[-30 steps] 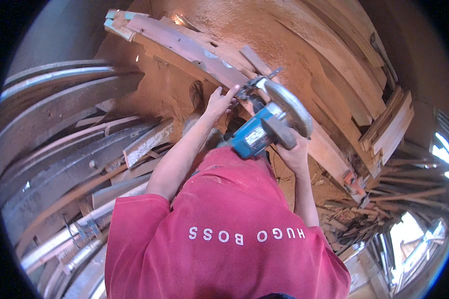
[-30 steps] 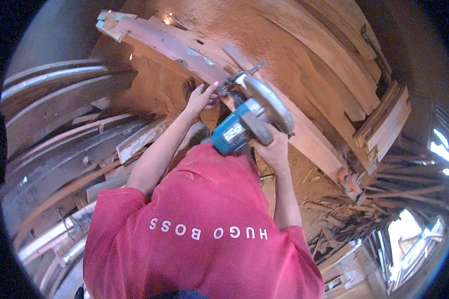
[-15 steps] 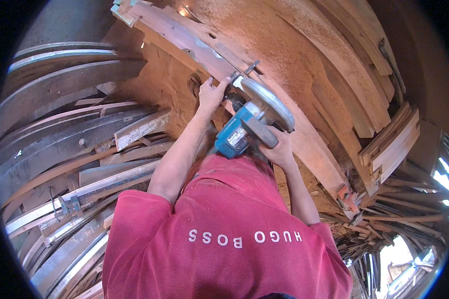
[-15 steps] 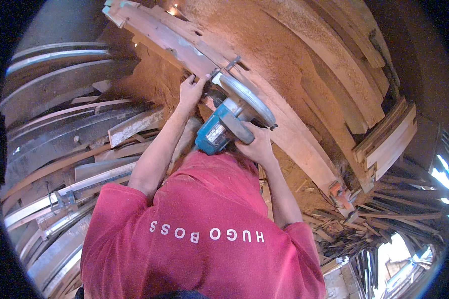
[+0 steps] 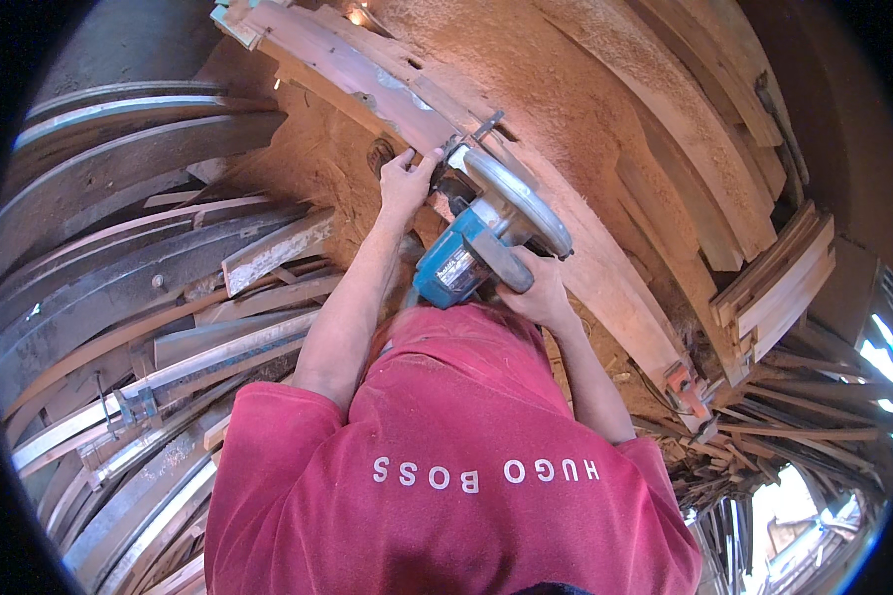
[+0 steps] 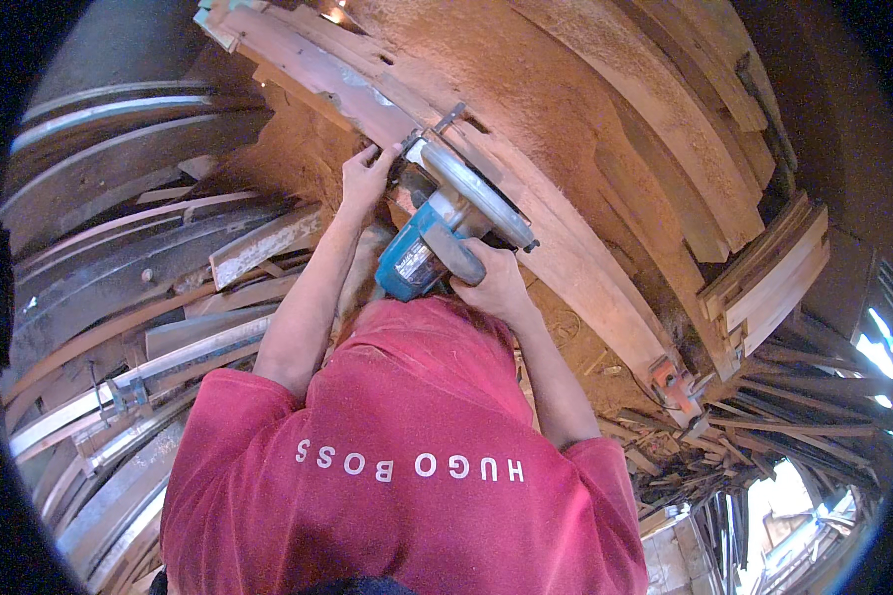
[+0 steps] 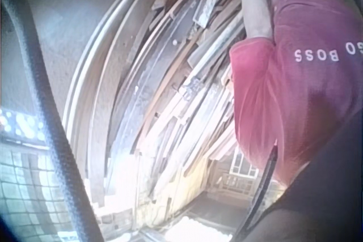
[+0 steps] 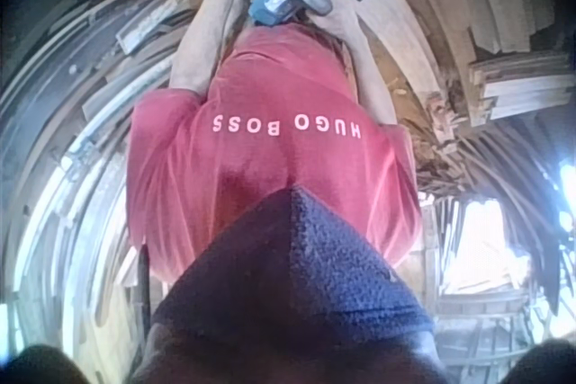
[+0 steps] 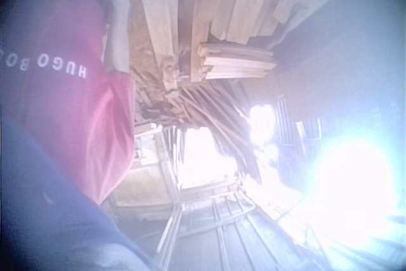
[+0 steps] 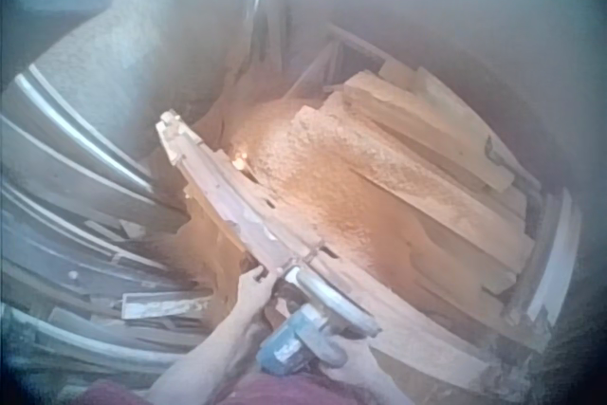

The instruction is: The person uses a circular saw to cut pieces of wood, handling and moving the wood by hand.

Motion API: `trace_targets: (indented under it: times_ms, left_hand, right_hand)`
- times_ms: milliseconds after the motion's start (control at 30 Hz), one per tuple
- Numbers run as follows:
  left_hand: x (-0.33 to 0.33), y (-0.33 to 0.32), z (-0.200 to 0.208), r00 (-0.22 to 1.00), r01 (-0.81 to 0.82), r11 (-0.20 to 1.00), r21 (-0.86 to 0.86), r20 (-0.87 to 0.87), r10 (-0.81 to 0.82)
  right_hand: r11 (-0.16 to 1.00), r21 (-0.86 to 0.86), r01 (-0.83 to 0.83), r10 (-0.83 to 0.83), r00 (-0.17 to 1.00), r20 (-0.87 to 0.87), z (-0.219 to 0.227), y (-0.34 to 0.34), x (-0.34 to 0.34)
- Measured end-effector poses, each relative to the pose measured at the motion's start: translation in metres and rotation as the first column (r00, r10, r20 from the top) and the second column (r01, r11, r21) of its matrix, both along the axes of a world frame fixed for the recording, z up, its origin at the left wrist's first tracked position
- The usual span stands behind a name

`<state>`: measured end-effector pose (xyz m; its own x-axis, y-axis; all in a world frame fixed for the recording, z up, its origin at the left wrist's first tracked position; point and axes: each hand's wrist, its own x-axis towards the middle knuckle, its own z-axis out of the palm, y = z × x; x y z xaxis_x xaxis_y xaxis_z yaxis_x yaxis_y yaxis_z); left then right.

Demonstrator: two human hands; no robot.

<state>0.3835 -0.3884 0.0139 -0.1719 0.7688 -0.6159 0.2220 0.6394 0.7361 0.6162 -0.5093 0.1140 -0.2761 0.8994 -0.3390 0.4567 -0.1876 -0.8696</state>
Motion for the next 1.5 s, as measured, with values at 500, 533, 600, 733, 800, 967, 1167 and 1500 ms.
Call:
trace_targets:
  times_ms: [500,533,600,733,800,967,1167,1500]
  left_hand:
    - [-0.006,0.005,-0.001,0.994,0.038,0.999,0.013,-0.102,-0.036]
    - [-0.007,0.005,-0.002,0.995,0.025,1.000,0.010,-0.092,-0.024]
    - [-0.009,0.008,0.001,0.992,0.049,0.999,-0.010,-0.115,-0.050]
    - [-0.011,0.011,0.003,0.997,-0.002,1.000,-0.006,-0.081,0.002]
    - [-0.010,0.014,0.011,0.998,-0.010,1.000,-0.027,-0.065,0.008]
    - [-0.016,0.022,0.014,0.998,0.001,0.999,-0.039,-0.061,-0.003]
    - [-0.034,0.027,-0.015,0.995,-0.075,0.997,0.024,-0.067,0.077]
    - [-0.050,0.047,0.003,0.992,-0.005,1.000,-0.018,-0.128,0.003]
  right_hand:
    - [1.000,-0.006,-0.006,0.006,1.000,-0.012,0.005,0.007,-0.006]
    - [1.000,-0.010,-0.007,0.007,1.000,-0.012,0.005,0.007,-0.007]
    - [1.000,-0.016,-0.007,0.007,1.000,-0.010,0.004,0.008,-0.008]
    - [1.000,-0.007,-0.018,0.018,1.000,0.011,0.004,0.013,-0.011]
    - [1.000,-0.008,-0.014,0.014,1.000,0.012,0.005,0.016,-0.013]
    - [1.000,-0.023,-0.016,0.016,1.000,-0.011,0.005,0.023,-0.019]
    - [0.999,-0.017,-0.031,0.031,0.999,-0.015,0.007,0.033,-0.031]
    - [1.000,-0.025,-0.018,0.017,1.000,-0.015,0.007,0.048,-0.056]
